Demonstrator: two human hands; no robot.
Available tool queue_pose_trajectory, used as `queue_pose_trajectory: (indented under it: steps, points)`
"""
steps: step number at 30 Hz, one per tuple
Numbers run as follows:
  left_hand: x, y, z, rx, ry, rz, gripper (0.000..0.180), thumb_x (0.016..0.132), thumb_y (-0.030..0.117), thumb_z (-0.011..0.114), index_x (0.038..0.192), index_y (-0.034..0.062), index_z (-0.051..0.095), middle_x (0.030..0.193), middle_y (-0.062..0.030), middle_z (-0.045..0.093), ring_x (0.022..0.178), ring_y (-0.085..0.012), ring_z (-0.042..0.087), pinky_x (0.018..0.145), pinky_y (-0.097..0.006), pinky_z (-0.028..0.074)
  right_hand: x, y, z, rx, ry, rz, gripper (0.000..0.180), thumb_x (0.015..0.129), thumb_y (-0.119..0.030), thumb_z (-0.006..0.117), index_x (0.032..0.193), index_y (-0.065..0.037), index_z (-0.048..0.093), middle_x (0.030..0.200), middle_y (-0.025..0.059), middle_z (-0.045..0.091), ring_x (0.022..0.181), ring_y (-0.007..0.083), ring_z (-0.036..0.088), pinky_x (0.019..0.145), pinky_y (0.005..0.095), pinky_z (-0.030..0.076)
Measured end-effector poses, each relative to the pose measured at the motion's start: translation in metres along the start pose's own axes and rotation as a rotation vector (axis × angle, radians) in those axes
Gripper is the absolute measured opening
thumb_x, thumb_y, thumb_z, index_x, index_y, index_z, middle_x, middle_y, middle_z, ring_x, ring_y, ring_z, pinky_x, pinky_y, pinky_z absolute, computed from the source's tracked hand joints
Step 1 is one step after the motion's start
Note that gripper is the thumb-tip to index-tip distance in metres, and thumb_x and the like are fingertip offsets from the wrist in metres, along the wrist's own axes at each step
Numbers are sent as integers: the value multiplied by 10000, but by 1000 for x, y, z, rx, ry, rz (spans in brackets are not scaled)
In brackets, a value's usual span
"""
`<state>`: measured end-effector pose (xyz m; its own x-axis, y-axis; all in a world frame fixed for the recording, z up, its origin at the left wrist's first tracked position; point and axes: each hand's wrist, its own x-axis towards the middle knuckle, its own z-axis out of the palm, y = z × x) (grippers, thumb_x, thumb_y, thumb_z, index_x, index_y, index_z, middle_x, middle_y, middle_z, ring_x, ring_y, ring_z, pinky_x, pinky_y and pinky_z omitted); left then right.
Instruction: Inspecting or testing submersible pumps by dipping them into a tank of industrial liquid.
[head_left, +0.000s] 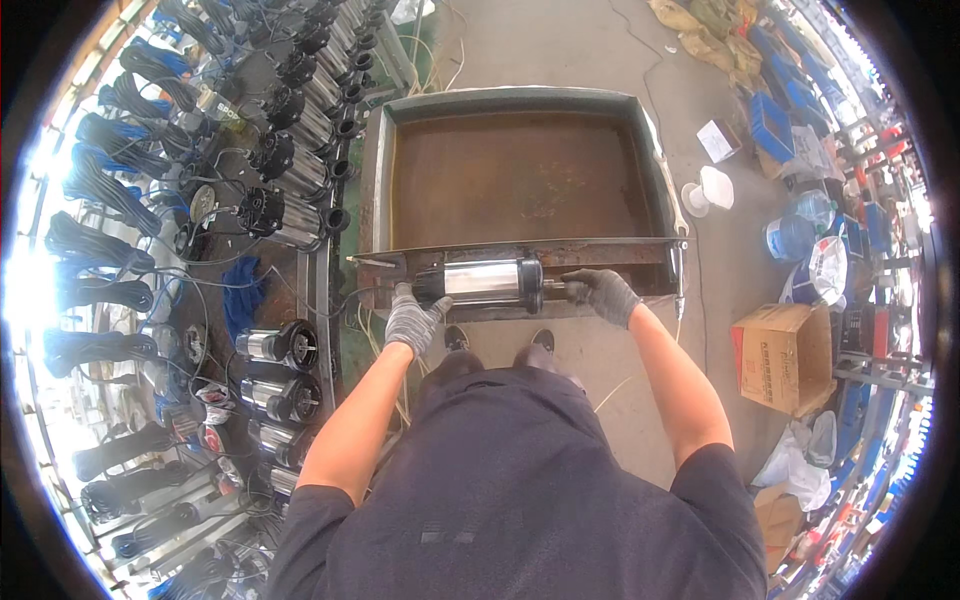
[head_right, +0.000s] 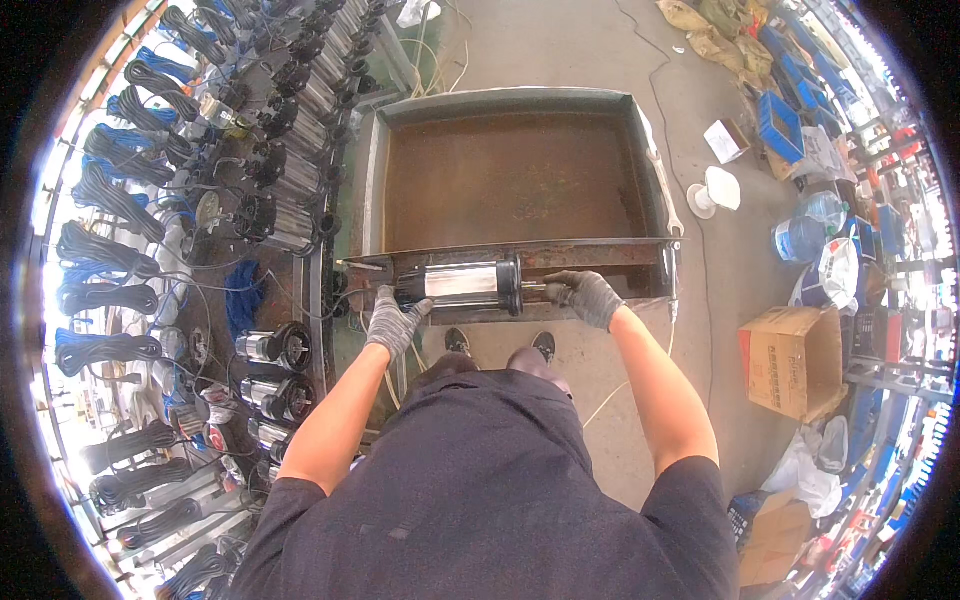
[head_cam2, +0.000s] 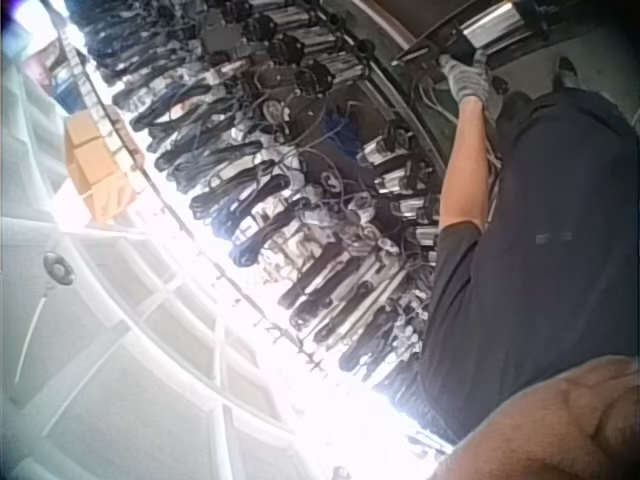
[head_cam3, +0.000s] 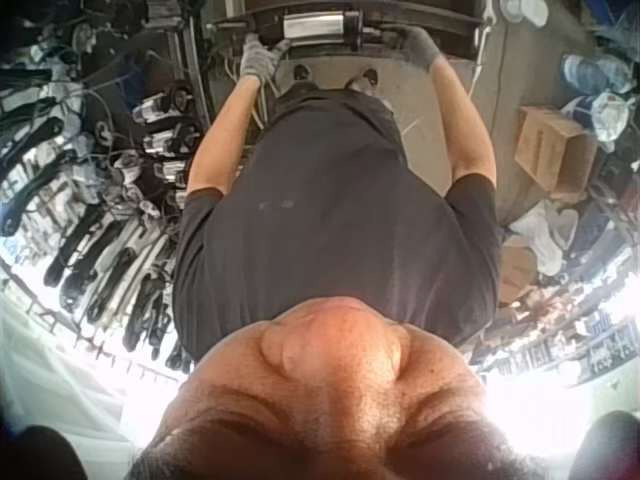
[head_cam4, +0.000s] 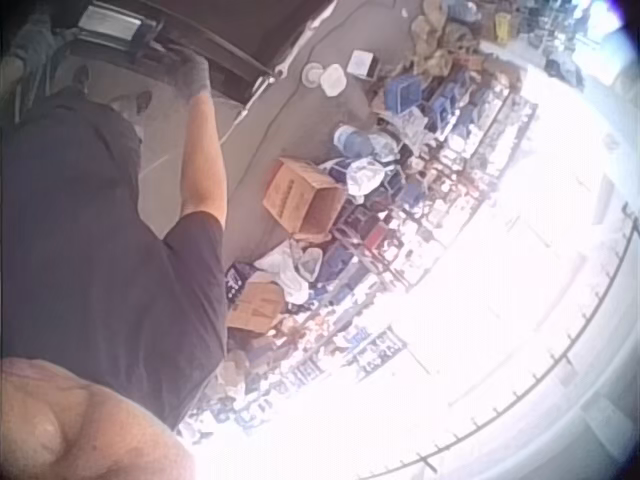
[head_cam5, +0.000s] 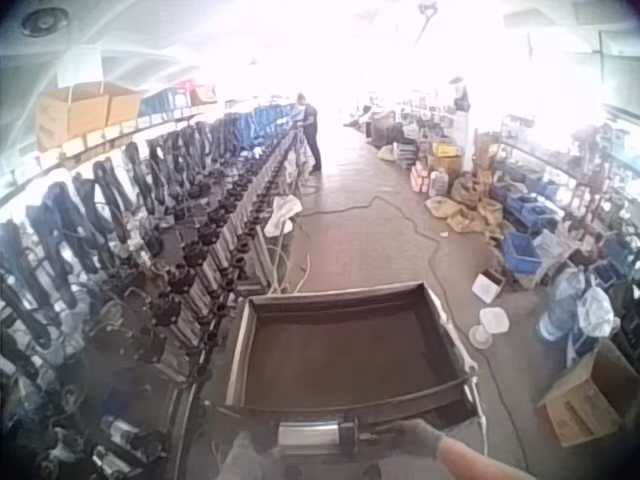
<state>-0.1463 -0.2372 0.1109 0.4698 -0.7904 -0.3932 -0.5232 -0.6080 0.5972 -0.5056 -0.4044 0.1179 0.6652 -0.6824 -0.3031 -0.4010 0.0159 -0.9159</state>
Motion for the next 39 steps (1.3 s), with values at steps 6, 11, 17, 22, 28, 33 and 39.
queue_pose_trajectory:
  steps: [6,11,17,22,28,33,39]
  points:
    - [-3,10,-4,-4,19,26,945,813,475,850,1425,-112,432,1403,-344,535,1329,-439,533,1105,-439,448,20,5,10,380,42,630,329,1019,-290,689,1270,-78,680,913,18,698,711,122,636,625,292,549]
    - [0,0,2,9,40,42,923,812,468,856,1399,-114,448,1365,-324,566,1275,-432,570,1077,-434,467,5,45,16,-765,159,-244,488,966,-285,710,1404,-136,553,1140,123,706,939,269,717,786,373,587]
    - [4,-6,6,-46,46,69,769,829,346,888,1348,-62,494,1240,-180,663,1118,-267,629,1009,-354,490,3,37,5,-904,64,-198,634,929,-197,728,1506,-133,474,1232,184,687,1084,345,696,931,405,565]
    - [-1,-3,5,31,102,93,769,845,329,871,1375,-70,482,1263,-195,658,1145,-276,627,1028,-363,479,10,15,-2,-247,-54,124,412,957,-176,740,1335,-55,633,1096,119,744,960,222,691,868,357,547]
    - [2,-3,1,-14,82,130,838,843,349,864,1411,-101,442,1299,-225,641,1192,-295,614,1061,-379,459,10,19,7,-24,38,159,311,980,-237,734,1218,-39,704,1019,86,758,900,156,641,838,324,521]
    - [-4,12,-3,-167,24,93,816,823,336,874,1383,-86,458,1292,-233,620,1177,-303,610,1042,-378,467,5,18,10,-131,142,201,436,980,-447,696,1123,-36,731,972,172,750,860,258,681,818,404,529]
    - [-12,29,-10,-188,-11,58,778,847,302,869,1379,-77,447,1237,-184,662,1126,-252,626,1022,-349,483,10,12,5,-93,45,242,451,999,-466,656,1155,-49,726,996,189,746,914,350,699,839,431,533]
